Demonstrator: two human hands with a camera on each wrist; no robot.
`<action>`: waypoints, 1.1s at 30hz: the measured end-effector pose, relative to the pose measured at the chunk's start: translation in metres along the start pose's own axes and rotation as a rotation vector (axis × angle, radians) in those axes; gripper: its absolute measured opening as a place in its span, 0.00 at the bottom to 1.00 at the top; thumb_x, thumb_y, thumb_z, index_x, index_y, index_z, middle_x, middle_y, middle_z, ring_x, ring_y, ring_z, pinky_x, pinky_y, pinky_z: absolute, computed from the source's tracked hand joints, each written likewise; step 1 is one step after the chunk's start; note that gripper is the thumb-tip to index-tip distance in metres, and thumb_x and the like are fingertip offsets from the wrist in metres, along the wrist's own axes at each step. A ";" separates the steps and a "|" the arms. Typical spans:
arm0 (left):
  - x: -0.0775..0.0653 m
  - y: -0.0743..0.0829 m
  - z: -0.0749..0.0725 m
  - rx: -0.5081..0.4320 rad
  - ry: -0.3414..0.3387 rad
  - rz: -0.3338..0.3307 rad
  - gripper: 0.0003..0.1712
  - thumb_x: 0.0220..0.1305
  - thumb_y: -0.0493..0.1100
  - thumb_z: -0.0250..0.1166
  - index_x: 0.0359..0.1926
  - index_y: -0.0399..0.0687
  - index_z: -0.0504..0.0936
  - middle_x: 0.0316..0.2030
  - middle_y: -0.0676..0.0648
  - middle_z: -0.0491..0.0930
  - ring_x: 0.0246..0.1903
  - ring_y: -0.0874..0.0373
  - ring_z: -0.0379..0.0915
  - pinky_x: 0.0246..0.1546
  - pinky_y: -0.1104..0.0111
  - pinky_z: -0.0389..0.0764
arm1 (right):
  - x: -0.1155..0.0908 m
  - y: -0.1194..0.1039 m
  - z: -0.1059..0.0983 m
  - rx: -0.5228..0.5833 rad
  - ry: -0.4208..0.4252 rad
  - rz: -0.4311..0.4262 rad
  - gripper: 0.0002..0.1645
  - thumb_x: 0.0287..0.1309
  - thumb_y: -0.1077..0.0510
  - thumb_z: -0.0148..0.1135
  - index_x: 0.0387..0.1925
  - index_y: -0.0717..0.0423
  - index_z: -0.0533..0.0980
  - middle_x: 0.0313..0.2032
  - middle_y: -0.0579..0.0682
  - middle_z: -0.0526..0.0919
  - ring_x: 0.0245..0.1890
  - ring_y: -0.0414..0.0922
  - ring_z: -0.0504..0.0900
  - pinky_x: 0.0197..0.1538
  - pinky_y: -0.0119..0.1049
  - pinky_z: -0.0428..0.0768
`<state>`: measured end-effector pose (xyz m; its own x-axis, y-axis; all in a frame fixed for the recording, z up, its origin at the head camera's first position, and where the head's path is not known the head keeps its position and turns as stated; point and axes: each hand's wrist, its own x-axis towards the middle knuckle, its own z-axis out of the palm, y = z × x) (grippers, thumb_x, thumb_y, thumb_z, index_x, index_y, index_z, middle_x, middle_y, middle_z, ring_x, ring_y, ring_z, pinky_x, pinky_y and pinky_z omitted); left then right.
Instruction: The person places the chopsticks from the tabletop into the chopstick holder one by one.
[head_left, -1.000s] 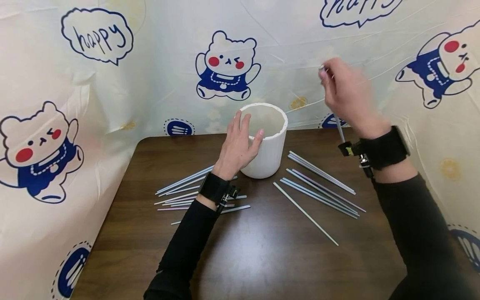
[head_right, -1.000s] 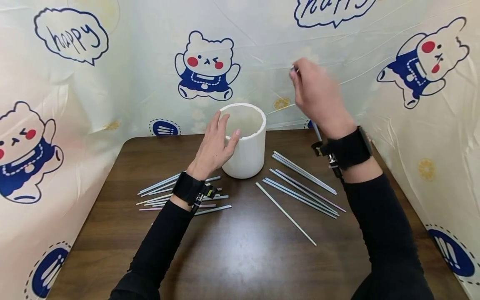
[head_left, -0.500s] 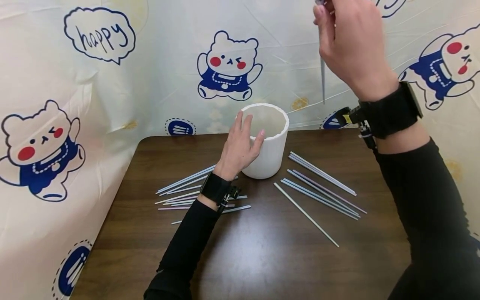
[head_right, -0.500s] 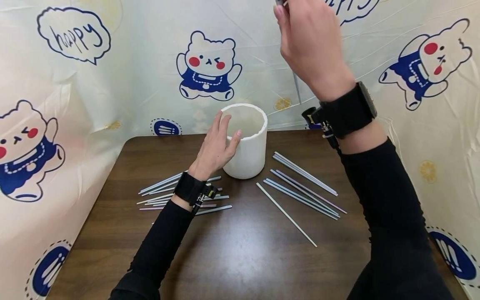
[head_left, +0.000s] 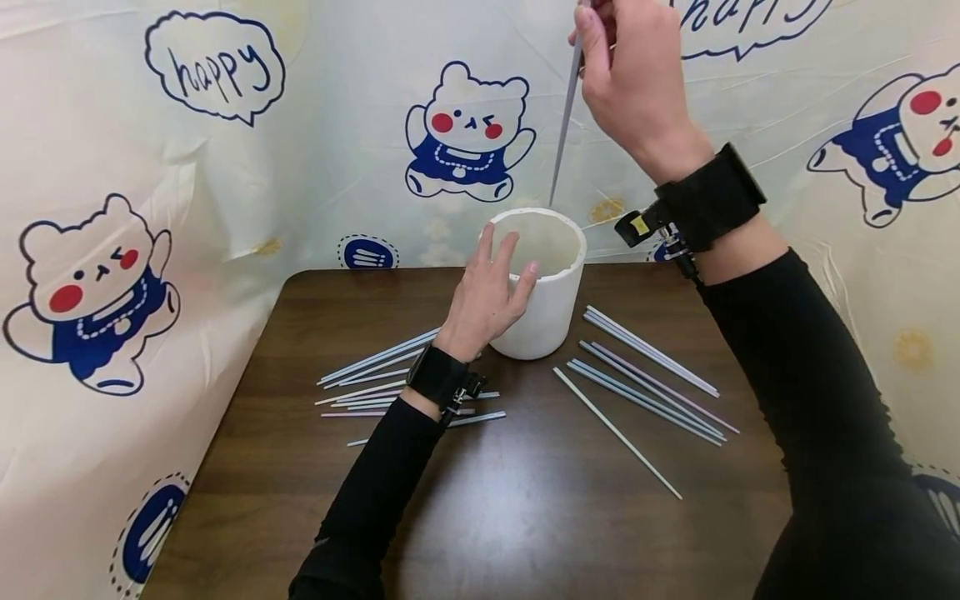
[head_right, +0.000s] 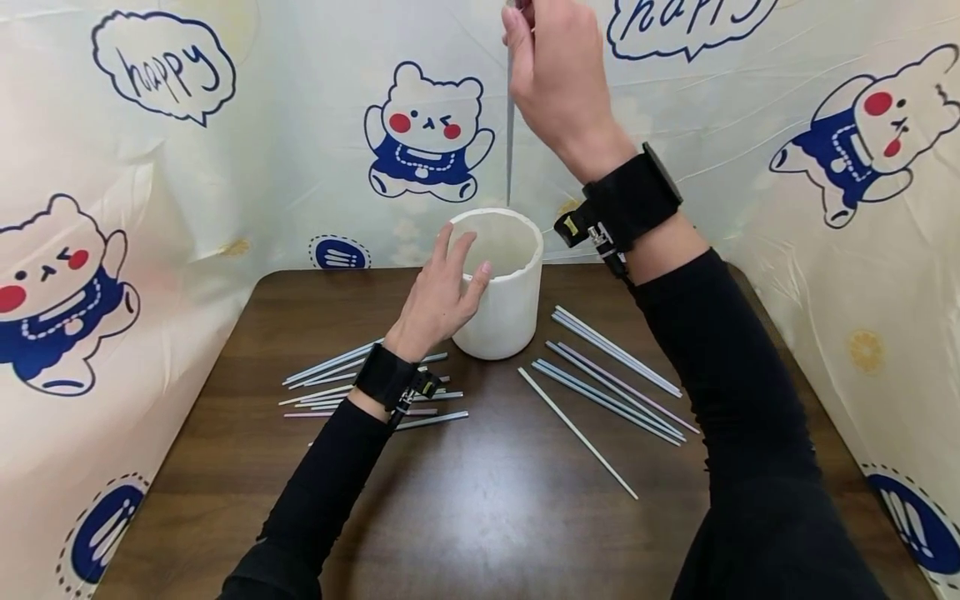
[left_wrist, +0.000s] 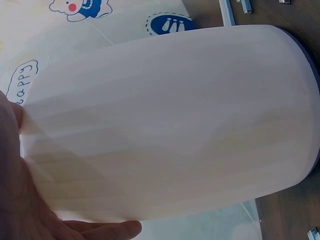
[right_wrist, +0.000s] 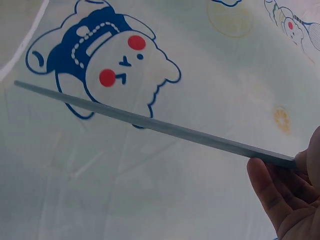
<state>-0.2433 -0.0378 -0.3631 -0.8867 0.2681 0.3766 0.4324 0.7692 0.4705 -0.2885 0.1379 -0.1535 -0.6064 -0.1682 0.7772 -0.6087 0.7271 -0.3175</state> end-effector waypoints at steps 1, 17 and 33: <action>0.000 0.000 0.000 0.000 -0.002 0.001 0.37 0.77 0.65 0.43 0.77 0.50 0.60 0.80 0.34 0.48 0.71 0.34 0.64 0.65 0.43 0.74 | 0.000 0.000 0.003 0.013 -0.010 0.001 0.22 0.79 0.53 0.44 0.59 0.65 0.74 0.48 0.60 0.84 0.35 0.24 0.66 0.50 0.18 0.74; 0.000 0.001 -0.002 0.019 -0.015 -0.002 0.36 0.77 0.65 0.42 0.75 0.51 0.61 0.79 0.34 0.48 0.67 0.33 0.69 0.61 0.43 0.78 | -0.015 0.027 0.052 0.089 -0.210 0.182 0.20 0.79 0.53 0.44 0.57 0.65 0.70 0.47 0.59 0.83 0.32 0.31 0.73 0.50 0.27 0.82; -0.001 0.001 -0.003 0.031 -0.002 0.012 0.35 0.77 0.63 0.43 0.74 0.50 0.63 0.79 0.32 0.49 0.64 0.34 0.72 0.60 0.45 0.79 | -0.037 0.048 0.084 0.082 -0.240 0.166 0.17 0.78 0.58 0.46 0.53 0.69 0.72 0.44 0.65 0.83 0.38 0.53 0.80 0.45 0.39 0.78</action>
<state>-0.2417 -0.0390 -0.3605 -0.8821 0.2784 0.3801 0.4374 0.7835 0.4414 -0.3384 0.1230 -0.2427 -0.7985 -0.2112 0.5637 -0.5247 0.7034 -0.4796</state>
